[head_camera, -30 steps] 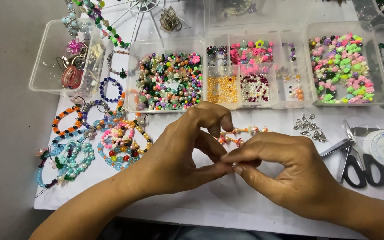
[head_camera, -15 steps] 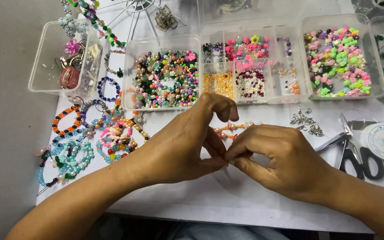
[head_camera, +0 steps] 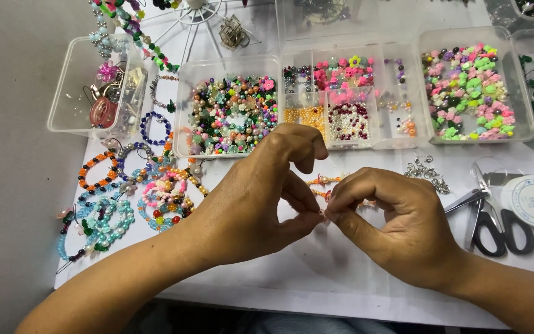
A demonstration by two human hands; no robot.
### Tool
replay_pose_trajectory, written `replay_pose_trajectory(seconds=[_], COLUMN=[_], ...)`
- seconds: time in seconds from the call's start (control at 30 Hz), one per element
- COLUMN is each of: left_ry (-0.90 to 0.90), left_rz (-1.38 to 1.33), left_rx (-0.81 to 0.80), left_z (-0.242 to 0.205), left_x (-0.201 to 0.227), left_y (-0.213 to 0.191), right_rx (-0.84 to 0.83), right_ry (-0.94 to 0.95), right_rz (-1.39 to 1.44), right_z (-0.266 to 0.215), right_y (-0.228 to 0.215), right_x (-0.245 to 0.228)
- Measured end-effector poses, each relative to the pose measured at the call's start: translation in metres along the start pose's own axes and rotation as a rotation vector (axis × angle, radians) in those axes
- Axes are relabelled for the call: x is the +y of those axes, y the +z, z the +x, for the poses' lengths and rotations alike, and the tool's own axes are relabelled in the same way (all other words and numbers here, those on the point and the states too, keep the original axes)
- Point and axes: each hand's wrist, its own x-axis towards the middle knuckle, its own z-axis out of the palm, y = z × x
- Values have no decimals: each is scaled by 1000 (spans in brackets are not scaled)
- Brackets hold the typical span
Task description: Assembling a beaded piece of jewelry by selecting beads from an organizer and threading them onto a string.
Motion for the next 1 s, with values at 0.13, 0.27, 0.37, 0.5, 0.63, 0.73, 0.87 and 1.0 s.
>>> replay_pose_trajectory(seconds=[0.13,0.27,0.37,0.5,0.63,0.73,0.87,1.0], left_ry=[-32,-6,1,67,41,30,35,197], left_rz=[-33,-50,-32,124,353,552,673,695], left_rx=[62,114,98,33,-39,-237,-150,171], left_z=[0,-2,-2,-5,-1,8,16,17], left_x=[1,-1,1,-3,6,27,41,43], left_y=[1,4,4,3,-1,-8,1,8], right_rx=[26,93,105,75,-20,-61,-83,-180], right_ry=[94,292,321,362,326,397,549,515], right_rz=[153,328,363,362,367,373,354,399], right_z=[-9,-14,-15,-14,-4,1,19,21], right_y=[6,13,14,11,4,-3,-8,-21], right_x=[6,10,12,16,14,17,-3,-1])
